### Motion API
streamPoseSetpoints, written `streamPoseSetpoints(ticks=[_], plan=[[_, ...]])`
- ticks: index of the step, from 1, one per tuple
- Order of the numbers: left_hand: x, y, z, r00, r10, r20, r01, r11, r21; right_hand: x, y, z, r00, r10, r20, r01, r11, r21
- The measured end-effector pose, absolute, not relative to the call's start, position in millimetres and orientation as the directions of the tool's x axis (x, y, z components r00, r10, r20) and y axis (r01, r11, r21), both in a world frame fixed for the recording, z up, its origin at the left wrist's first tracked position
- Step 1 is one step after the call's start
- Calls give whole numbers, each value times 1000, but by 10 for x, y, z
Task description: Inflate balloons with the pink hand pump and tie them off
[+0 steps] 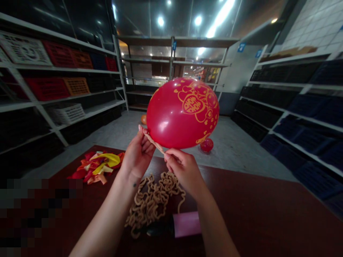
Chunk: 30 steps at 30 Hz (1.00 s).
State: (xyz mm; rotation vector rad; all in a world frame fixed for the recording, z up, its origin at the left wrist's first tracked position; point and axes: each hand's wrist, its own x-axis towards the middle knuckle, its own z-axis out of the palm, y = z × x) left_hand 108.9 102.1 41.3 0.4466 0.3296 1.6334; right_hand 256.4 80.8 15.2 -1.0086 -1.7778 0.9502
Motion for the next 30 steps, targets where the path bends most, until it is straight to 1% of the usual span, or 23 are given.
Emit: streamPoseSetpoints(ticks=[2,4,7,10,12,13,15,17,18,20,22,23,25,26,27,28,30], plan=[[1133,1002,399,-110,988,111,-851,-151,504,2591,828,136,-305,909,284,230,360,-904],[1193,981,371,-157,977,144,-794,-212,570,2636,841,118,-296,915,274,220,345,-913],[1282,941,317,-257,931,258,-653,-364,664,2736,815,65,-204,930,306,239,351,-905],[1342,852,277,-343,831,438,-404,-552,730,2875,732,-48,-64,932,356,285,359,-889],[1365,754,262,-337,735,588,-140,-657,741,2989,676,-165,-10,927,376,303,361,-882],[1374,700,255,-299,673,676,15,-706,709,3052,658,-238,10,922,387,304,366,-880],[1399,612,229,-168,527,833,289,-782,552,3178,651,-409,82,911,404,298,364,-882],[1455,603,173,-57,426,903,440,-801,406,3289,683,-607,166,903,397,301,337,-892],[1501,648,133,-30,403,914,479,-797,367,3332,707,-709,202,894,400,307,331,-892],[1632,864,48,-4,403,915,524,-778,345,3386,762,-896,248,877,411,332,322,-887],[1800,1251,-14,37,428,903,570,-751,332,3401,804,-1033,204,890,408,360,319,-877],[1887,1491,-27,77,478,875,585,-732,348,3400,818,-1077,203,890,409,358,321,-877],[2050,1989,-12,208,669,714,609,-660,440,3392,832,-1118,205,886,416,354,329,-875],[2116,2213,12,309,738,600,635,-630,447,3389,834,-1121,209,883,421,355,332,-874],[2169,2401,41,367,784,501,672,-596,440,3388,835,-1117,207,881,426,359,336,-871],[2204,2543,70,421,799,430,688,-590,422,3389,834,-1109,199,880,430,366,340,-866],[2219,2678,112,508,775,377,677,-629,381,3393,831,-1091,192,877,440,376,349,-859]])
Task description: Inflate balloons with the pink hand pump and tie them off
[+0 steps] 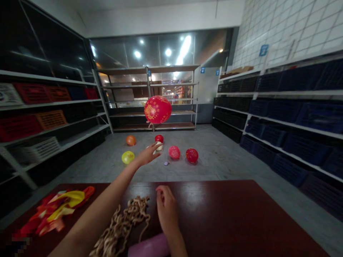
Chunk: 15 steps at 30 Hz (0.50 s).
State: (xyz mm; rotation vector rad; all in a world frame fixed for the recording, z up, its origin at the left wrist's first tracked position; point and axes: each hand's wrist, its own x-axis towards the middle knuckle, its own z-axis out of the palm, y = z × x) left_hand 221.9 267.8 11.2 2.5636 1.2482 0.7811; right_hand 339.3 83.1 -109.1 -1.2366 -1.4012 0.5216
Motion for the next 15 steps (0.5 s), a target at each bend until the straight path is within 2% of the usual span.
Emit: streamPoseSetpoints(ticks=[3,6,15], plan=[[2106,2599,90,555,735,390,656,-675,338,3393,820,-1073,191,871,453,376,362,-853],[1858,2391,-2,545,757,360,690,-649,320,3371,794,-1055,154,873,463,363,386,-848],[648,1544,-131,322,907,270,822,-410,395,3193,589,-1016,-105,904,415,375,422,-825]])
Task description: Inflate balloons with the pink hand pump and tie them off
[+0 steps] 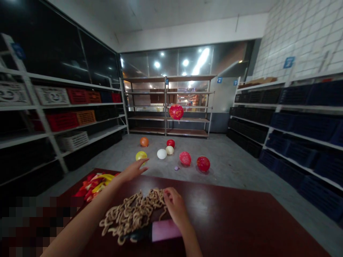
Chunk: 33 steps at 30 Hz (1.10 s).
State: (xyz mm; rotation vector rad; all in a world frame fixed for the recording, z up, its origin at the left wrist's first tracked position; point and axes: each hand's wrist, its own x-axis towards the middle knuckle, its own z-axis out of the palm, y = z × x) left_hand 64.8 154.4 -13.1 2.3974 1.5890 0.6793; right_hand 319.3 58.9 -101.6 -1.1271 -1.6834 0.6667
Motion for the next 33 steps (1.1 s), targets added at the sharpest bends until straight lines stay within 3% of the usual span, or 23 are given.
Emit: streamPoseSetpoints(ticks=[8,12,16,20,23,28,33], plan=[[-306,687,-658,115,947,300,814,-263,519,3070,392,-980,-308,887,344,515,460,-723],[-497,329,-1009,25,932,361,805,-233,545,3090,127,-1044,-360,887,289,657,462,-596],[-568,27,-1335,-72,898,433,806,-203,556,3095,-94,-1192,-394,811,432,746,557,-364],[-610,-164,-1561,-131,884,449,825,-154,543,3037,-235,-1356,-457,759,464,815,566,-125],[-641,-180,-1615,-206,868,453,824,-96,558,2997,-275,-1440,-471,736,486,837,547,-17],[-705,3,-1586,-194,887,418,843,-67,534,2938,-269,-1446,-469,723,508,834,551,-14],[-757,247,-1547,-153,916,371,932,9,362,2807,-315,-1262,-374,775,509,885,462,-55]])
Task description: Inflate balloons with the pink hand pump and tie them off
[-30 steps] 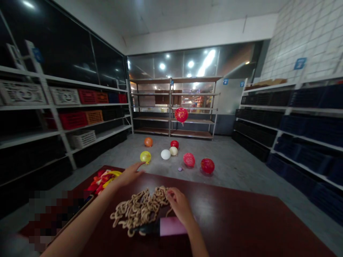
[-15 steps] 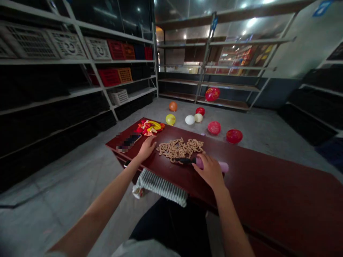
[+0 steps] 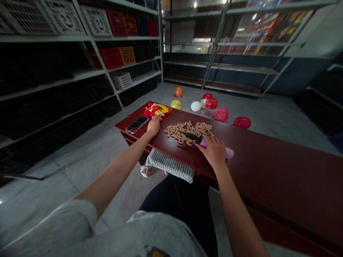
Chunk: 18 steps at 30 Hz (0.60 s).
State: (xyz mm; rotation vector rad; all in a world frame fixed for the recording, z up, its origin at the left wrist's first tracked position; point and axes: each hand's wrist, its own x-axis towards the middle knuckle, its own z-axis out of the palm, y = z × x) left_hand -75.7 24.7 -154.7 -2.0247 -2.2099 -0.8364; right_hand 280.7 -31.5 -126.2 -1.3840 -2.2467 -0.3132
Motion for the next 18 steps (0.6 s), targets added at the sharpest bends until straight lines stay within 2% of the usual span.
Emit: streamPoseSetpoints(ticks=[3,5,7,10,12,14,16,18], plan=[[-771,358,-1513,-167,925,341,945,52,322,2753,-331,-1088,-241,884,401,926,333,-179],[-774,400,-1481,-184,926,330,945,73,320,2743,-320,-984,-133,955,266,926,216,-310],[-771,406,-1445,-207,923,325,944,102,313,2742,-303,-910,-104,980,171,868,174,-465],[-749,346,-1395,-211,896,391,952,98,290,2722,-303,-859,-127,992,28,643,104,-759],[-715,279,-1366,-192,863,468,953,50,298,2701,-319,-854,-159,978,-132,421,-53,-906],[-656,220,-1340,-207,826,524,928,-3,373,2689,-325,-869,-213,941,-261,228,-212,-950],[-558,193,-1308,-277,800,532,839,-68,539,2699,-310,-906,-263,907,-330,109,-312,-944],[-410,201,-1259,-368,791,488,662,-145,735,2729,-278,-960,-304,876,-374,22,-386,-922]])
